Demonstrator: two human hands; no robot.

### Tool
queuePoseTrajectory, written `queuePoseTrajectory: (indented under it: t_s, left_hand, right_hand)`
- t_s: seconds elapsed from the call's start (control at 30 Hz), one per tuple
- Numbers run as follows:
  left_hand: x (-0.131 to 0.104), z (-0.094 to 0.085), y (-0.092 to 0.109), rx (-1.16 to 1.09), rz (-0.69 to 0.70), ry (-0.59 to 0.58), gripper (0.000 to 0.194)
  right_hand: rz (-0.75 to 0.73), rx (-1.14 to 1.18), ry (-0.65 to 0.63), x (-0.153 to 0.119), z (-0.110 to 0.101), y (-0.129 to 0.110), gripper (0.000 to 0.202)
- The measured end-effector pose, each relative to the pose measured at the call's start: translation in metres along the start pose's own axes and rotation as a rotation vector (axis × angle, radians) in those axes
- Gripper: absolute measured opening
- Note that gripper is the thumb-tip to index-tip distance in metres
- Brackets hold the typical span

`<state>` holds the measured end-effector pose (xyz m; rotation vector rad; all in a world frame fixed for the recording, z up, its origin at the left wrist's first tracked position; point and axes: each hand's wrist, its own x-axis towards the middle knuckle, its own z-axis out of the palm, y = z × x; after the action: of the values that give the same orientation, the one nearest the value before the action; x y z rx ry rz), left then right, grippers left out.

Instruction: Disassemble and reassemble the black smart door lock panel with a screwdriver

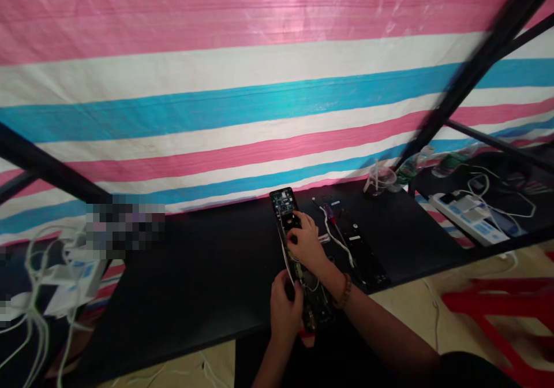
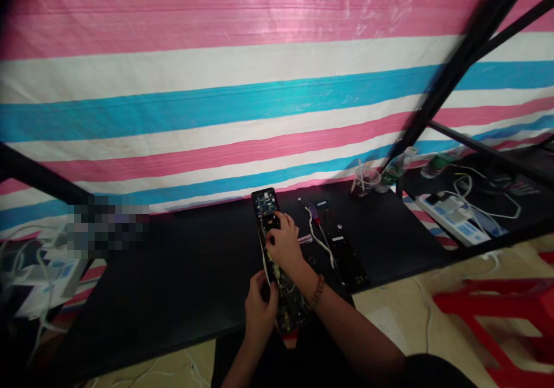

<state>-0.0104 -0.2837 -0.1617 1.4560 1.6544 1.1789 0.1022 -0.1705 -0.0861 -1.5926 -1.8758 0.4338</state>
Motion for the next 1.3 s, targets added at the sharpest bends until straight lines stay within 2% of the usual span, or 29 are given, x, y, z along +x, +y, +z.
queuePoseTrajectory:
  t_s: [0.3,0.7,1.3]
  left_hand:
    - [0.0,0.0,0.0,0.003,0.016,-0.015,0.035]
    - [0.001,0.0,0.003,-0.006,0.014,-0.006,0.034]
    - [0.0,0.001,0.002,-0.006,0.004,-0.006,0.034]
  right_hand:
    - [-0.016,0.021,0.016,-0.001,0.0,0.004,0.012]
    - [-0.03,-0.076,0.01,-0.007,-0.002,-0.009,0.013]
    - [0.024,-0.04,-0.004,0.001,-0.004,-0.009,0.01]
